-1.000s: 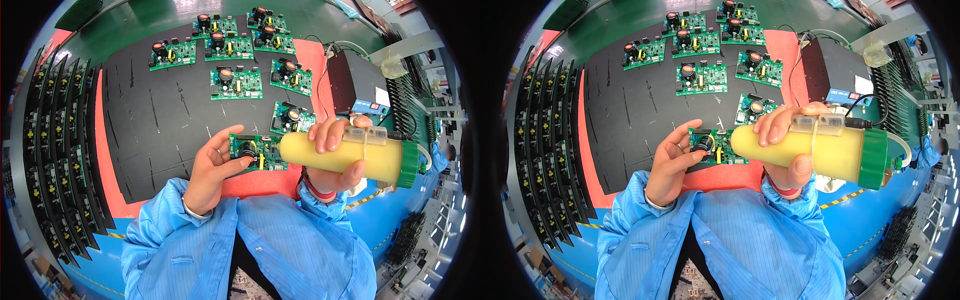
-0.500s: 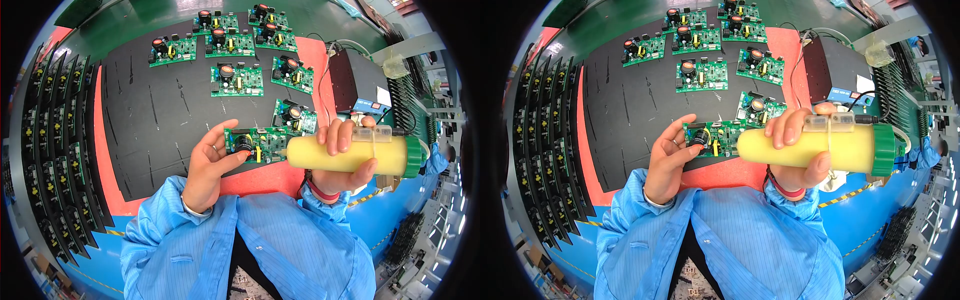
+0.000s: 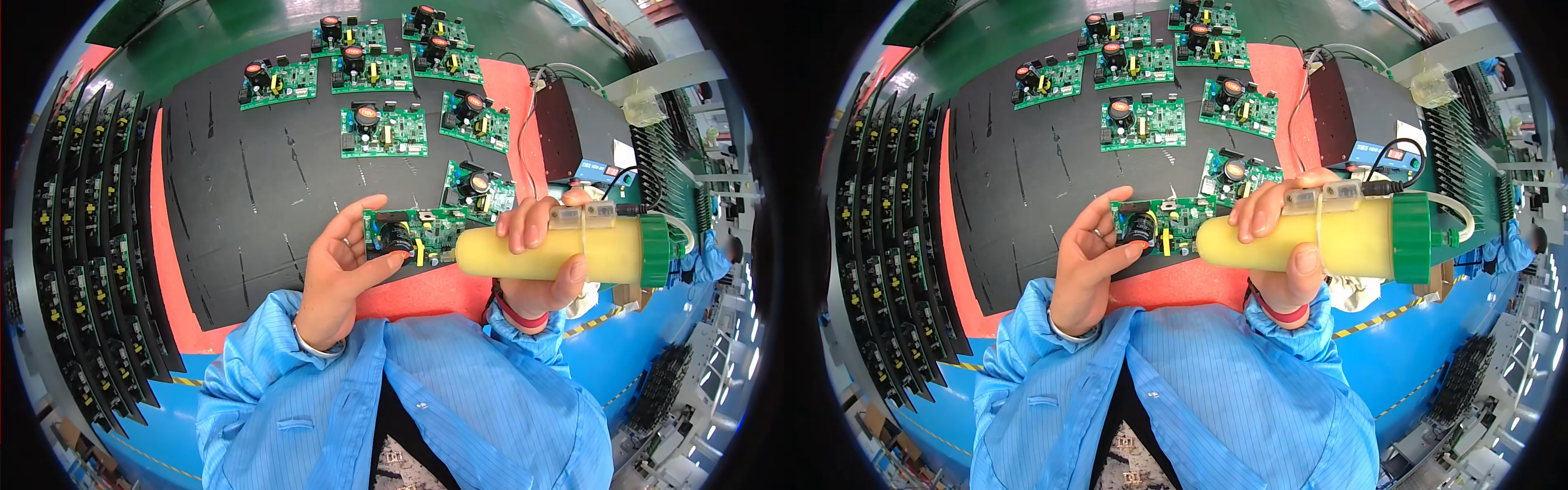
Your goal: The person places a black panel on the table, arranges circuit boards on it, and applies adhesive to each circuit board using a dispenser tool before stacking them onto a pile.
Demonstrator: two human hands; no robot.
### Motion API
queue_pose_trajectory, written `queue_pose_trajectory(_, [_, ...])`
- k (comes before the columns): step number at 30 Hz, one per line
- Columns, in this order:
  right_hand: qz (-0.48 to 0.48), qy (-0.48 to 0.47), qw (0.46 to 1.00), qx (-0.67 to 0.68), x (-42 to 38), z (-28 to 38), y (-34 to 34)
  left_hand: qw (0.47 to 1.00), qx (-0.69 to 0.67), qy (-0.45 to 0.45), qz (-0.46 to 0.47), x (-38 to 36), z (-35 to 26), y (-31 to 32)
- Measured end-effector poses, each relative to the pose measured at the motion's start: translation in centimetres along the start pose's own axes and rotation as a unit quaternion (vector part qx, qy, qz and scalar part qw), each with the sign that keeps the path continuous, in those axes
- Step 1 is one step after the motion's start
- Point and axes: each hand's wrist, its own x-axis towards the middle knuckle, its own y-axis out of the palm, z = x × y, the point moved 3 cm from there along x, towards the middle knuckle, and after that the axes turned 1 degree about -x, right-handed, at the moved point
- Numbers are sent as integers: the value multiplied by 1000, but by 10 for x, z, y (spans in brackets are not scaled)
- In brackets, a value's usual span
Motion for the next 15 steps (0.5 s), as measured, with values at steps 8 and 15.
queue_pose_trajectory(8, [-5, -1, 1000, -18, -2, 2, -7, 1000, -2, -6, -4, 1, 3, -1])
queue_pose_trajectory(15, [-13, -15, 998, -54, -2, 5, -9, 1000, -19, -13, -13, 1, 5, -3])
